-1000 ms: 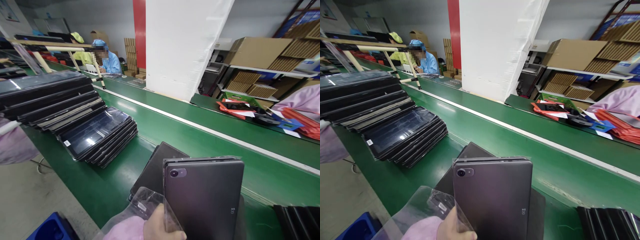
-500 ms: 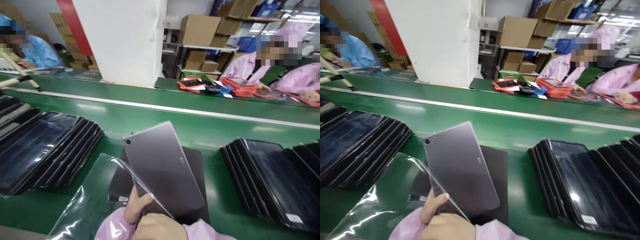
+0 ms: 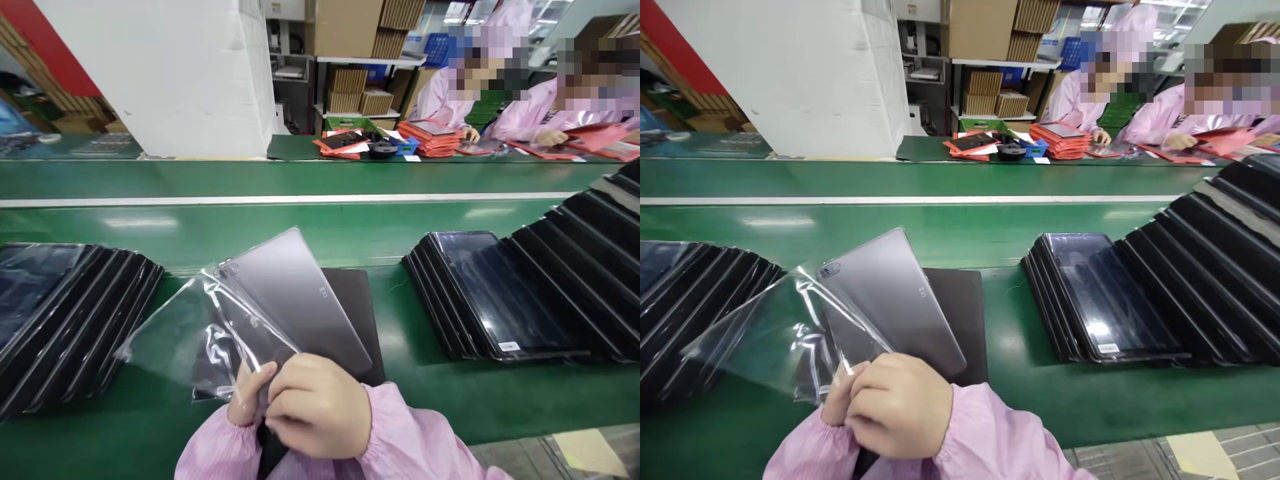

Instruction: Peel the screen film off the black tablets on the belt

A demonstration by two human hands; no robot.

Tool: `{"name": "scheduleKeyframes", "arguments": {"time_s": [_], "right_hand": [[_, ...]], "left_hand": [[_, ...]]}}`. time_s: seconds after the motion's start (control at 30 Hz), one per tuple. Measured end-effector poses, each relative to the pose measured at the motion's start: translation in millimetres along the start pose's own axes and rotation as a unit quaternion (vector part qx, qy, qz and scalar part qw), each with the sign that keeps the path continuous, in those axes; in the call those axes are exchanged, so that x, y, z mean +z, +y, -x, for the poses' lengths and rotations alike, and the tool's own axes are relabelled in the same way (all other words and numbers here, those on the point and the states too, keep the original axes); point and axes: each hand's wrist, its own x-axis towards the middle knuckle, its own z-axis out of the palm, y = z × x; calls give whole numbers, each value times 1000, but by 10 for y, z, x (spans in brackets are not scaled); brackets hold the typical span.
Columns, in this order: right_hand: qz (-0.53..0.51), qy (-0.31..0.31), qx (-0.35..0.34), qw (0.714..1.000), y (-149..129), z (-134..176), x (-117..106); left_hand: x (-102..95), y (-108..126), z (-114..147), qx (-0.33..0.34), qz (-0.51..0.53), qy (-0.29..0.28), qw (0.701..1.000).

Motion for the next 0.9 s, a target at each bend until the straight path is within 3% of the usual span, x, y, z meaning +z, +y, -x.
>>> {"name": "scheduleKeyframes", "arguments": {"time_s": [0.13,0.23,0.27,0.4,0.5,0.6,0.7,0.83,0.9], "right_hand": [[34,148,103,983,112,59,-386],[46,301,240,922,227,258,-559],[20,326,281,902,253,333,-562],[-130,284,397,863,245,554,-350],[-188,289,469,813,189,622,-167],[-249,338,487,766,167,639,-130],[-279,400,476,732,174,617,-252],[-321,473,468,674,193,567,-562],[-269,531,443,670,179,573,-695]], "left_hand": [[18,15,-33,-32,38,26,998],[35,21,-41,-51,65,43,996],[43,20,-45,-49,70,41,996],[53,-4,-89,-24,71,35,997],[42,-11,-134,-10,52,22,998],[53,25,-134,6,38,-10,999],[60,104,-75,3,32,-29,999],[-57,259,-9,-28,4,41,999],[-174,347,-15,-30,-15,81,996]]}}
